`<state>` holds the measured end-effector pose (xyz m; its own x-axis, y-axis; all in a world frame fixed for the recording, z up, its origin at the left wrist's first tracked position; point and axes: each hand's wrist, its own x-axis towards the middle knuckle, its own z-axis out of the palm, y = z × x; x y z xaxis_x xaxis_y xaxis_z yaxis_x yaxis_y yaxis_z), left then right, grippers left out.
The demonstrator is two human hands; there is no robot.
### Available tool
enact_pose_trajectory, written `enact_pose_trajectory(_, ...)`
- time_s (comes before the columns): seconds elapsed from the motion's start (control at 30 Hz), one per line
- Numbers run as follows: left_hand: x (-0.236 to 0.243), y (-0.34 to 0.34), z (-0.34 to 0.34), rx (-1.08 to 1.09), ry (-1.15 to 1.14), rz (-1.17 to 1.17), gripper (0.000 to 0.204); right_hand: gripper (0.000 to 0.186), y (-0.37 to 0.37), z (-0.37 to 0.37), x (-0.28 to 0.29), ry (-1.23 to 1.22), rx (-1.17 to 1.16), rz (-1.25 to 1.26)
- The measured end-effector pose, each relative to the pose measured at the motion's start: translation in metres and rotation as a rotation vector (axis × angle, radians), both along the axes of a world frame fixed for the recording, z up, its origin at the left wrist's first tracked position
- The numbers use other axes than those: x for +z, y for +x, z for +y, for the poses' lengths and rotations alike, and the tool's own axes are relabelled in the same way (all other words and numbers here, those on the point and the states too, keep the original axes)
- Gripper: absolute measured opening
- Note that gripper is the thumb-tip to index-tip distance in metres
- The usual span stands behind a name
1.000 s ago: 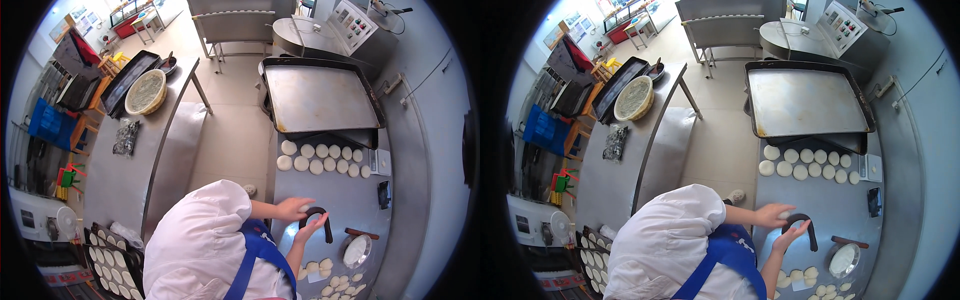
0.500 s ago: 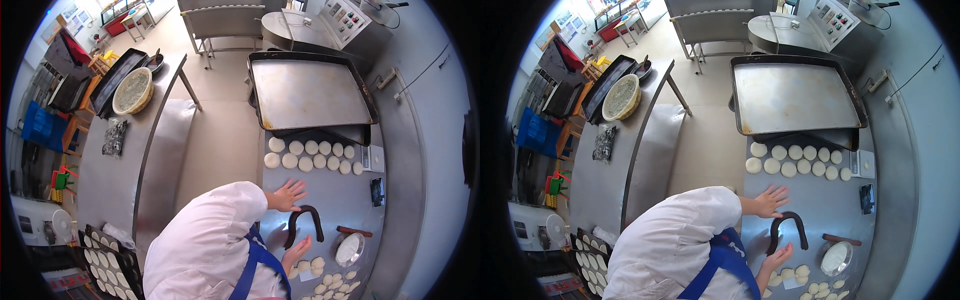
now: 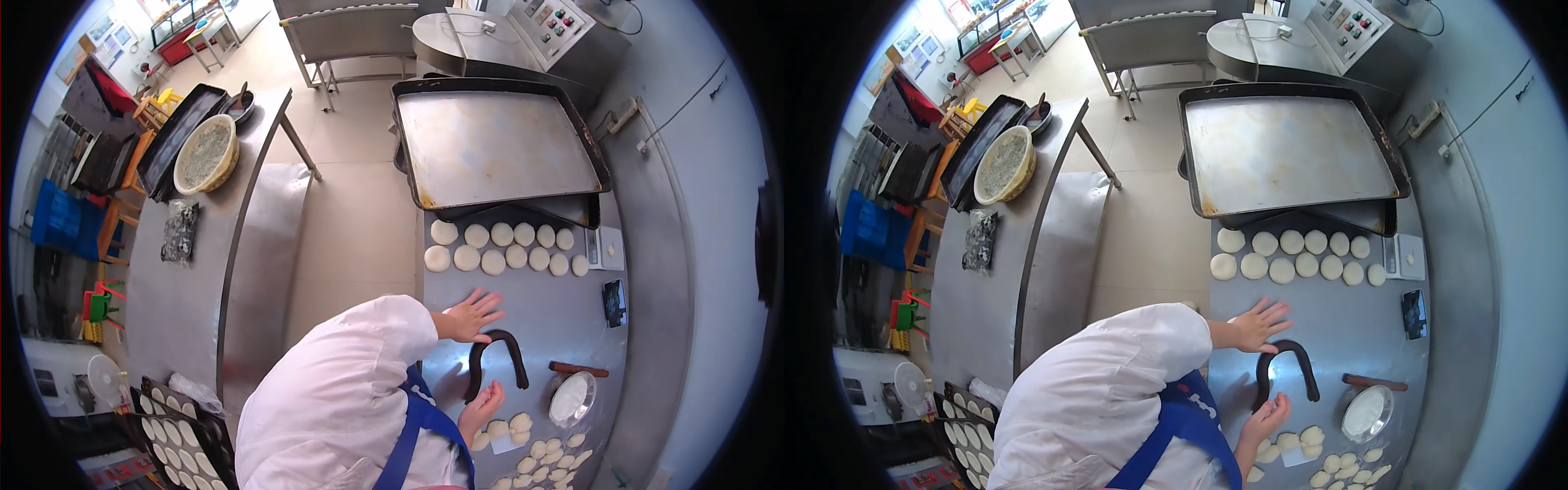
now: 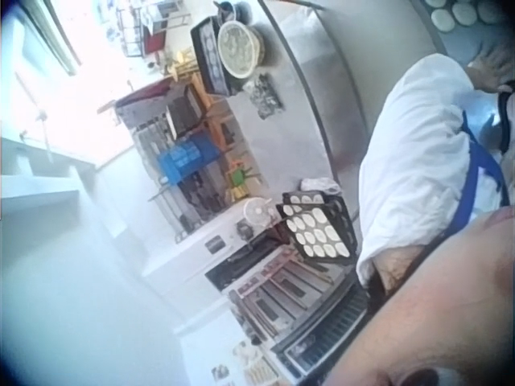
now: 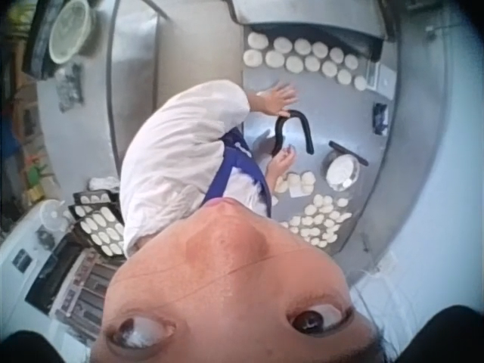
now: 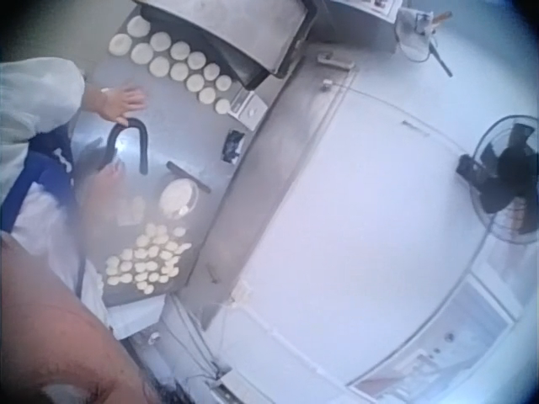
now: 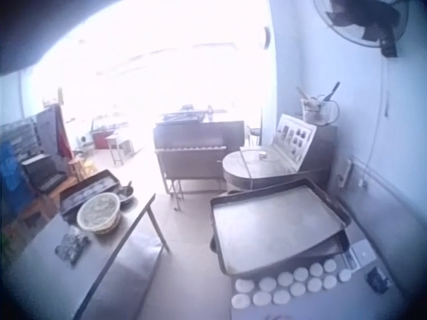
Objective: The person picks up individual pieces of raw dough from a table, shapes each one into a ball by hand, and places them onto a large metal tray.
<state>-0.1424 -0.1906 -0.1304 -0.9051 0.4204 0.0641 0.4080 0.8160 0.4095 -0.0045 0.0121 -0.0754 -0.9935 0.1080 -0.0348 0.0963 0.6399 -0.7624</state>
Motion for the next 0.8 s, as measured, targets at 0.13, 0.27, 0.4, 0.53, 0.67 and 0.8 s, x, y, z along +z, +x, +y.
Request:
enact_pose_trajectory(0.13, 0.007, 0.003, -0.010, 0.080, 0.007, 0.054, 0.075, 0.030, 0.000, 0.000, 0.001, -0.061, -0.021, -0.012)
enact_pose_trajectory(0.27, 0.002, 0.015, -0.024, -0.050, -0.034, 0.035, 0.070, 0.030, -0.004, 0.004, -0.002, -0.109, -0.040, -0.069)
enact_pose_trajectory(0.4, 0.011, 0.031, -0.044, 0.210, -0.029, -0.450, 0.055, 0.027, -0.012, 0.008, 0.003, 0.051, 0.026, 0.059)
enact_pose_trajectory(0.53, 0.023, 0.023, -0.057, 0.298, -0.015, -0.605, 0.049, 0.021, -0.012, 0.005, 0.006, 0.050, -0.022, 0.041)
enact_pose_trajectory(0.67, -0.002, 0.009, -0.036, 0.133, 0.076, -0.508, 0.043, 0.020, -0.006, 0.002, 0.016, -0.041, -0.002, -0.020)
enact_pose_trajectory(0.8, 0.002, -0.015, -0.014, -0.048, -0.070, -0.539, 0.040, 0.019, 0.012, 0.007, 0.003, 0.104, -0.002, 0.049)
